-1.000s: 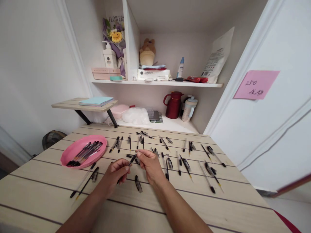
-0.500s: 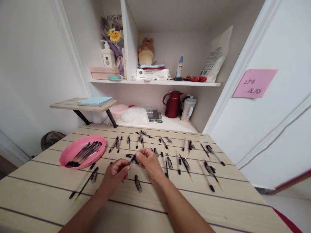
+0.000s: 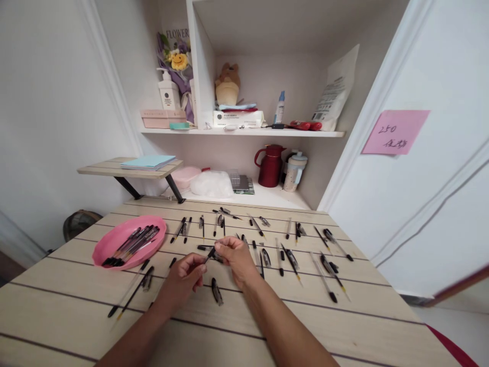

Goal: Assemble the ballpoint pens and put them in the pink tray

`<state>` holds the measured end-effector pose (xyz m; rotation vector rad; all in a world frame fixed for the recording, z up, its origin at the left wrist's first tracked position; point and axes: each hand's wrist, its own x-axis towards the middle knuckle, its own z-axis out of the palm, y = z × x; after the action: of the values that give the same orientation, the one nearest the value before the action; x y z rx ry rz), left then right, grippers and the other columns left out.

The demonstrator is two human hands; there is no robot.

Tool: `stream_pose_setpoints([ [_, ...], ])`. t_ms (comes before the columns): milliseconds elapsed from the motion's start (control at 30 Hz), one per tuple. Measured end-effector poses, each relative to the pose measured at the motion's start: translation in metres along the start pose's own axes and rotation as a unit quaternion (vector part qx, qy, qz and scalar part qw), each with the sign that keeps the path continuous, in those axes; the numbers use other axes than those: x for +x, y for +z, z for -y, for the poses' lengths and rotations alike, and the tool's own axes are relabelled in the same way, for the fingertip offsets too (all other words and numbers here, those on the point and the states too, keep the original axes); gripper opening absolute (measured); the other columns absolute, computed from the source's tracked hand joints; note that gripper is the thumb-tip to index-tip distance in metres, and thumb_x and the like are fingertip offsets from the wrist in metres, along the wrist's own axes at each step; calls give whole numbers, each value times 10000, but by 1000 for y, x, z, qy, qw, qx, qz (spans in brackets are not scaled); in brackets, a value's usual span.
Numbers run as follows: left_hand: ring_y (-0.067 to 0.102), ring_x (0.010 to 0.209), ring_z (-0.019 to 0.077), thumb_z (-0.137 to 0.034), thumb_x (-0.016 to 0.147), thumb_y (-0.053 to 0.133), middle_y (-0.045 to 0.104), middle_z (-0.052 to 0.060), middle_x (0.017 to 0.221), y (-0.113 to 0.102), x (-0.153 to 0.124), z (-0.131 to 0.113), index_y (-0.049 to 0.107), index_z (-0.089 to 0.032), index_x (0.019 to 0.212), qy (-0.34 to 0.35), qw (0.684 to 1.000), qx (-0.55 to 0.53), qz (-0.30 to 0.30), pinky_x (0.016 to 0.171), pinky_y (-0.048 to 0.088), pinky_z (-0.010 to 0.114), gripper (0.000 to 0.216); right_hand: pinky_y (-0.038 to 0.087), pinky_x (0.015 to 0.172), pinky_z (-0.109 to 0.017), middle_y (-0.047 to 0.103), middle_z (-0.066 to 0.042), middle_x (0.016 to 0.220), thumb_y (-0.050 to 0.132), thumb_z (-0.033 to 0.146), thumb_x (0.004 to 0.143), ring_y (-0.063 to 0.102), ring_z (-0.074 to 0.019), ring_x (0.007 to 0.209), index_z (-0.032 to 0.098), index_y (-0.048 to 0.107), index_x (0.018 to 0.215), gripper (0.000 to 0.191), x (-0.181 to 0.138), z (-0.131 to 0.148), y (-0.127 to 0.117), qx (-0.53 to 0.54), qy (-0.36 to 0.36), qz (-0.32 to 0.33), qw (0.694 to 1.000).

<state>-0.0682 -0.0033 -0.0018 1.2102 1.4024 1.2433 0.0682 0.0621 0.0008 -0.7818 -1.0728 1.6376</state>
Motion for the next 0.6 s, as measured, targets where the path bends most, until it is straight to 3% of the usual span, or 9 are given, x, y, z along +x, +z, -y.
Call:
stream_pose_setpoints([
  [67, 439, 399, 75, -254, 668, 557, 487, -61, 451, 0, 1, 1, 569, -149, 757, -1, 1000, 0, 2, 363, 322, 159, 138, 163, 382, -191, 444, 72, 472, 740, 286, 558, 290, -26, 383, 154, 557, 658, 246, 0, -1, 0, -1, -1, -4, 1000],
  [200, 438, 390, 75, -271, 668, 565, 487, -62, 445, -2, 2, 4, 567, -149, 758, 5, 1000, -4, 9, 364, 323, 163, 151, 156, 379, -188, 457, 66, 489, 720, 315, 579, 297, -31, 386, 155, 593, 763, 275, 0, -2, 0, 21, 28, 54, 998],
  [333, 434, 396, 75, -245, 666, 560, 483, -62, 442, -2, 3, 6, 563, -148, 751, 11, 1000, 13, 5, 366, 321, 160, 129, 184, 391, -183, 463, 67, 491, 755, 282, 527, 305, -24, 394, 153, 541, 617, 265, -1, -2, 0, -7, 6, -2, 1000],
  [467, 430, 397, 74, -254, 674, 559, 483, -63, 447, -3, 4, 7, 565, -151, 766, 7, 1000, 10, 6, 361, 316, 158, 138, 169, 384, -187, 481, 57, 518, 720, 319, 577, 315, -35, 394, 158, 597, 786, 291, -1, -2, 0, 8, 37, 57, 998],
  [600, 427, 394, 71, -238, 657, 571, 481, -64, 442, -3, 4, 6, 571, -150, 731, 6, 1000, 12, -2, 368, 320, 158, 115, 158, 382, -189, 455, 63, 478, 747, 301, 532, 288, -26, 386, 147, 544, 610, 266, 1, -5, 0, -4, 3, -1, 1000],
])
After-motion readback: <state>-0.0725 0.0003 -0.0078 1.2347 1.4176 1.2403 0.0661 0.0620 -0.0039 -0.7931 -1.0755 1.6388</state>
